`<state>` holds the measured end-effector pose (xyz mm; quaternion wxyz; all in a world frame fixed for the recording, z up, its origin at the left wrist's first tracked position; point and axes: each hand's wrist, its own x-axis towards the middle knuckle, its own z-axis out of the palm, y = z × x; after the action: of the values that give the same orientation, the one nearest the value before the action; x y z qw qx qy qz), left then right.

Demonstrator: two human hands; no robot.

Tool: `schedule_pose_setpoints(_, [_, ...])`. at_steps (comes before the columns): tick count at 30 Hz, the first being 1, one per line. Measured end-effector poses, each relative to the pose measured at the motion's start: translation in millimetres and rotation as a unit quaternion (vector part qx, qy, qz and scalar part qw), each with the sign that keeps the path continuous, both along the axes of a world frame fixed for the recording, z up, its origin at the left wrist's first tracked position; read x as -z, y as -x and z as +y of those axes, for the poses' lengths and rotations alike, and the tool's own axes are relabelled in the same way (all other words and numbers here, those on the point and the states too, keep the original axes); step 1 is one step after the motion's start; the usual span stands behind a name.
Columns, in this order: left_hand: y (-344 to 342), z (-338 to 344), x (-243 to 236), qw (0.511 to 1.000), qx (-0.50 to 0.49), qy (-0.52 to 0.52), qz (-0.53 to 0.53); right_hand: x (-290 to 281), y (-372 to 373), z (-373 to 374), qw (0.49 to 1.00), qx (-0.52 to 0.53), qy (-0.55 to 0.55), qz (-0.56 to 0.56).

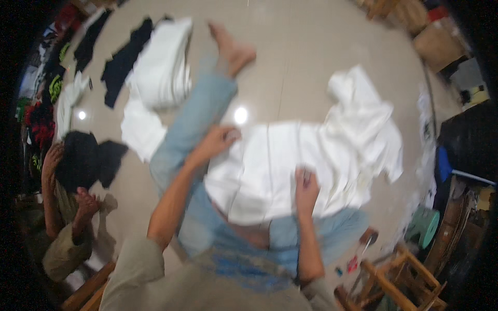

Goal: The person sits on the floor and uses a red utility knife to cut a large white fabric sheet along pre-marked lines. They repeatedly adjust the fabric and cut along the seams, separating the material into distinct sections.

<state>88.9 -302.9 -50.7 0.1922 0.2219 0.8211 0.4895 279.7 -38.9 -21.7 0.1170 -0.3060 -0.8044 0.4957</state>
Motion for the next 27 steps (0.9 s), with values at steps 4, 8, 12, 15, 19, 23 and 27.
schedule_pose_setpoints(4, [54.7, 29.3, -79.5, 0.934, -0.103, 0.022, 0.341, -10.8, -34.4, 9.1, 0.999, 0.006, -0.034, -0.006])
schedule_pose_setpoints(8, [94.7, 46.3, -233.2, 0.843, -0.238, -0.077, 0.477, -29.6, -26.2, 27.5, 0.996, 0.021, -0.011, 0.088])
schedule_pose_setpoints(12, [20.3, 12.1, -386.1, 0.782, -0.256, -0.175, 0.541, -34.4, -40.8, 44.7, 0.995, 0.076, -0.015, 0.066])
schedule_pose_setpoints(15, [-38.0, -24.8, -471.3, 0.651, -0.190, -0.210, 0.704, -32.7, -58.2, 60.1, 0.987, 0.084, -0.042, 0.133])
schedule_pose_setpoints(19, [-77.8, -21.3, -512.9, 0.677, -0.123, -0.195, 0.699, -78.3, -79.2, 81.0, 0.971, 0.084, 0.080, 0.210])
schedule_pose_setpoints(23, [-96.8, 7.1, -516.9, 0.716, -0.067, -0.194, 0.667, -217.2, -91.0, 74.9, 0.828, -0.022, 0.129, 0.546])
schedule_pose_setpoints(27, [-103.9, 31.8, -504.6, 0.756, -0.029, -0.205, 0.621, -380.7, -122.5, 54.0, 0.575, -0.233, 0.130, 0.774])
